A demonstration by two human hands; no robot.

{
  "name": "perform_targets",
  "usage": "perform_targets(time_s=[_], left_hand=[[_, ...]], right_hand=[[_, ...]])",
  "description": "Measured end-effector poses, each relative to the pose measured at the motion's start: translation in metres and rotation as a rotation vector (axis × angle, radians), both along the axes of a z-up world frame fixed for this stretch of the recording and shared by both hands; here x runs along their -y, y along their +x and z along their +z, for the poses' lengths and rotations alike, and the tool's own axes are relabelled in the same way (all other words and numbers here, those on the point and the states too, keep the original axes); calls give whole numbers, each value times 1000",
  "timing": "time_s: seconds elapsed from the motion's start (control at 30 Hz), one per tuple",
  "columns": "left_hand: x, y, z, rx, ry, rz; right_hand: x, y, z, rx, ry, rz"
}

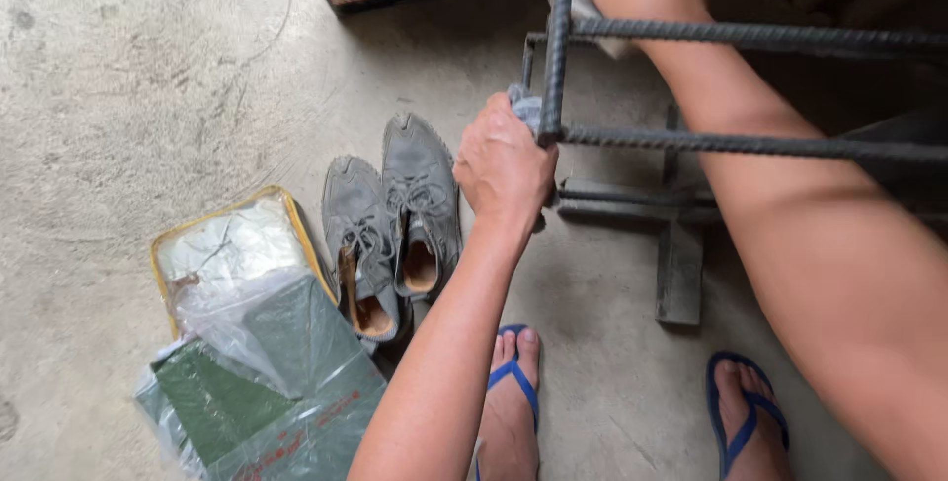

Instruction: The person scrubs a metal frame with a brush and wipes it with a cloth. The person holds the frame with one hand while scrubbing and wiping with the other hand.

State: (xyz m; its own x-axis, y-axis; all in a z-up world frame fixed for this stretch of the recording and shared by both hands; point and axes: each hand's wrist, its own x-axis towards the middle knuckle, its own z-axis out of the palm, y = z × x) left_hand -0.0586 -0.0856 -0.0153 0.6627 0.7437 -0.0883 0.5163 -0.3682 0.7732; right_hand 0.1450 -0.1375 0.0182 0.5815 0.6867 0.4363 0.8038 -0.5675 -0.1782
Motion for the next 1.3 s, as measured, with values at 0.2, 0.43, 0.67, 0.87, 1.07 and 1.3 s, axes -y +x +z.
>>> perform_targets(time_s=[0.2,0.43,0.67,0.87,1.07,1.3], left_hand=[[2,1,-6,65,-3,40],[0,2,-5,47,41,49],[-6,2,-4,0,30,43],[-3,8,-8,12,61,10],[10,0,-3,112,-9,68],[1,3,-1,47,-89,75]], right_hand=[[130,-41,25,-52,13,-140],[18,12,-2,72,-11,-66],[109,-38,46,-76,-216,-332],[92,-21,23,67,-119,-290],[70,-1,21,221,-47,-144],[148,-40,50,36,-183,-525]])
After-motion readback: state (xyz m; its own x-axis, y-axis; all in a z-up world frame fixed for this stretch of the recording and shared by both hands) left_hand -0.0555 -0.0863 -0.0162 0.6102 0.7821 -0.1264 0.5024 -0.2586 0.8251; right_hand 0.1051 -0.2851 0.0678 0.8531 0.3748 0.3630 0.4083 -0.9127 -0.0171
